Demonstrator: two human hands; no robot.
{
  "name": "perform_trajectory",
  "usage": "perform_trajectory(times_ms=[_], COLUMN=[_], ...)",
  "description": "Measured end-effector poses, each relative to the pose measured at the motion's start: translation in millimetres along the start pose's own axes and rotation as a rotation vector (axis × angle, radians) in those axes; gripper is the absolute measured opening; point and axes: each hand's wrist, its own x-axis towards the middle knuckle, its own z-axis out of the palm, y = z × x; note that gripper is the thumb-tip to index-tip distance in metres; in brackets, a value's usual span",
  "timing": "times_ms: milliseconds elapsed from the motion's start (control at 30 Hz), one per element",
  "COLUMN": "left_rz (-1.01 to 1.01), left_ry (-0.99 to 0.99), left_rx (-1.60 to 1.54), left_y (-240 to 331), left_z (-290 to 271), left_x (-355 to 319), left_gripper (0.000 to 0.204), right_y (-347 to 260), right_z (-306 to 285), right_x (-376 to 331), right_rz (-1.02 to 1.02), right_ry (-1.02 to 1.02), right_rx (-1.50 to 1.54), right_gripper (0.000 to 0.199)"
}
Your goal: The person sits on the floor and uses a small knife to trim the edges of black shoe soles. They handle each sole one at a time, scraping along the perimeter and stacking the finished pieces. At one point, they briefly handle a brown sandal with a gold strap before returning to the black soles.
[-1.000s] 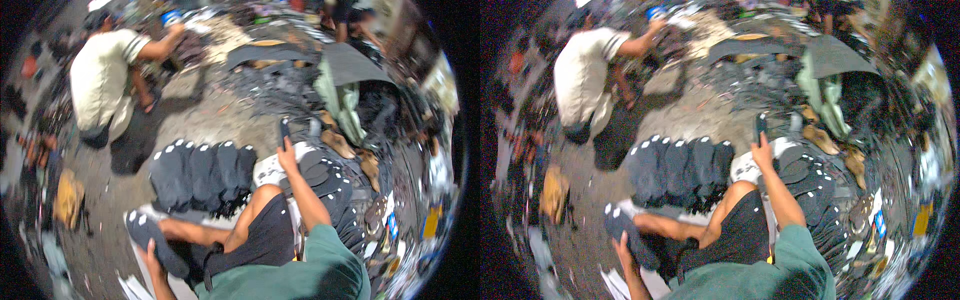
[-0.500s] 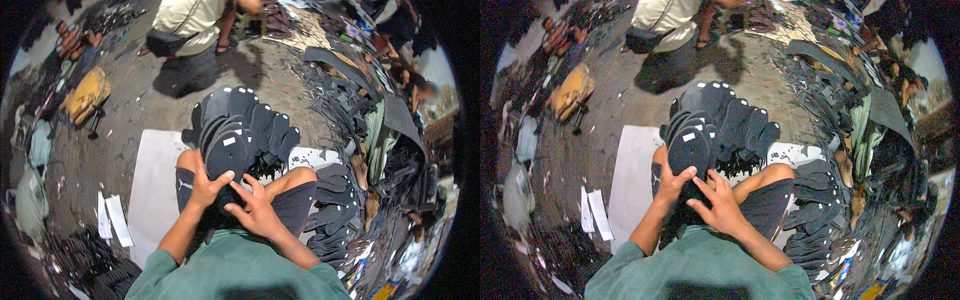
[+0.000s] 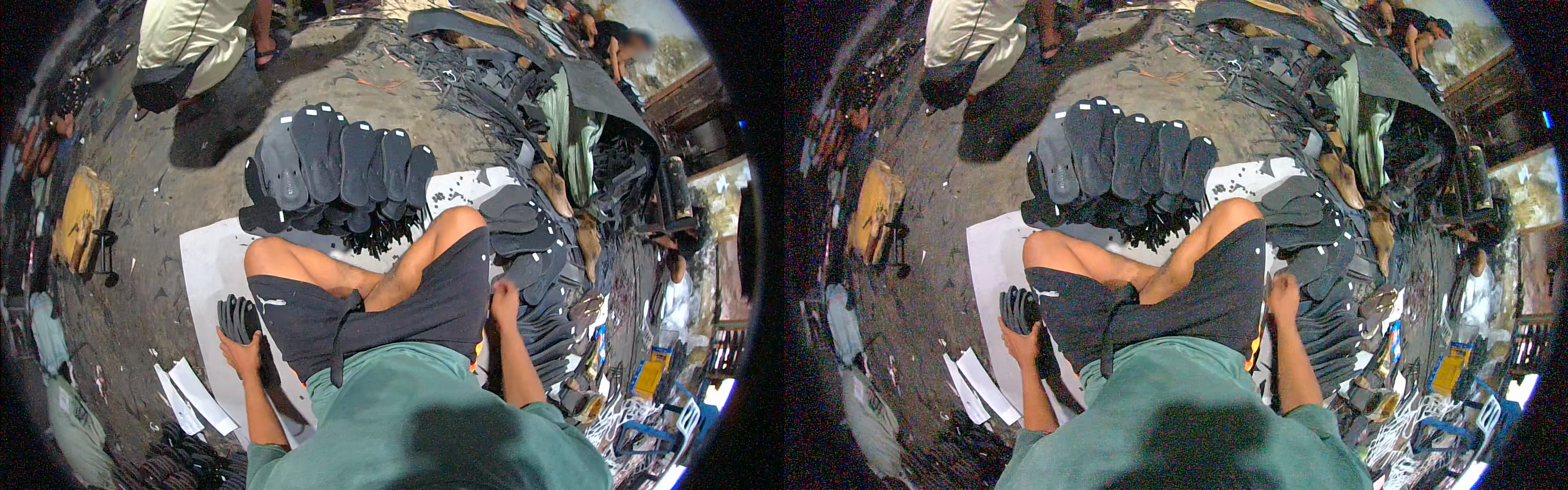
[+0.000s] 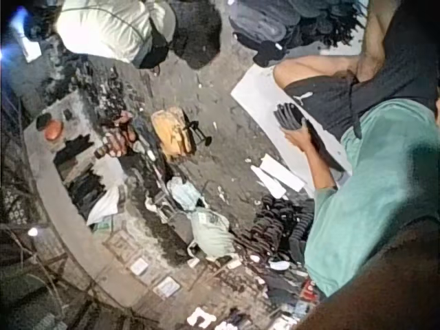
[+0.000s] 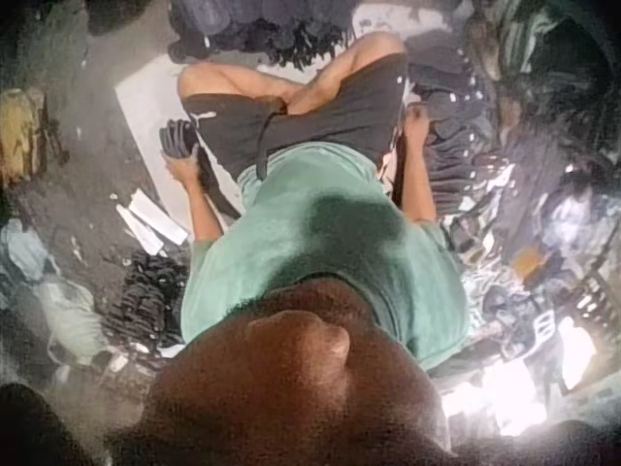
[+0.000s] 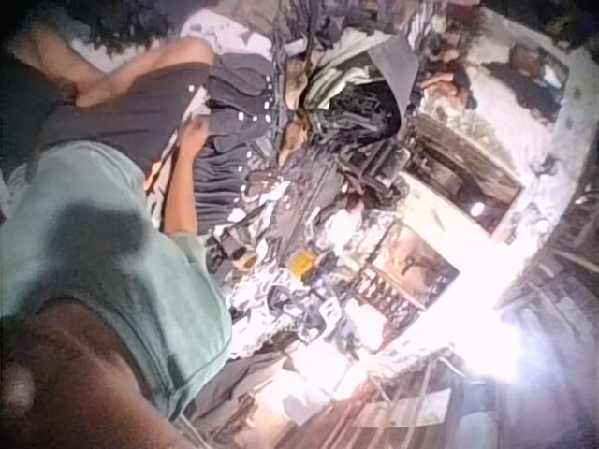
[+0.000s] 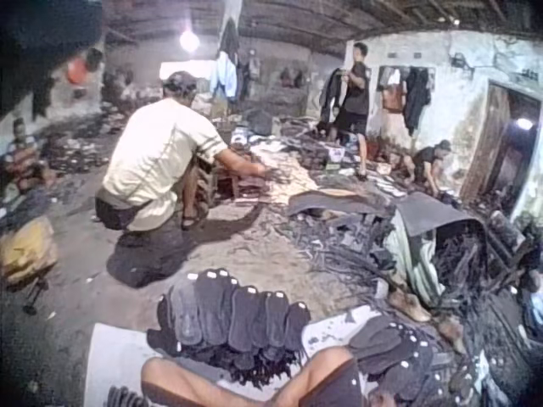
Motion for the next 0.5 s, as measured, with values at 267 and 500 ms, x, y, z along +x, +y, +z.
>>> perform_trajectory(times_ms=[267, 500], left_rz=[-0.282, -0.197], left_ry=[-0.413, 0.068], left_rx=[-0.572, -0.17], left_y=[-57, -59], left_z=[-47, 10], left_x=[41, 20], left_gripper=[0.104, 0.14], right_y=[43, 59], right_z=[52, 61], right_x=[-42, -49], right_rz=[0.283, 0.229], right_ry=[0.029, -0.032], right_rx=[-0.313, -0.358], right_gripper=[0.039, 0.02])
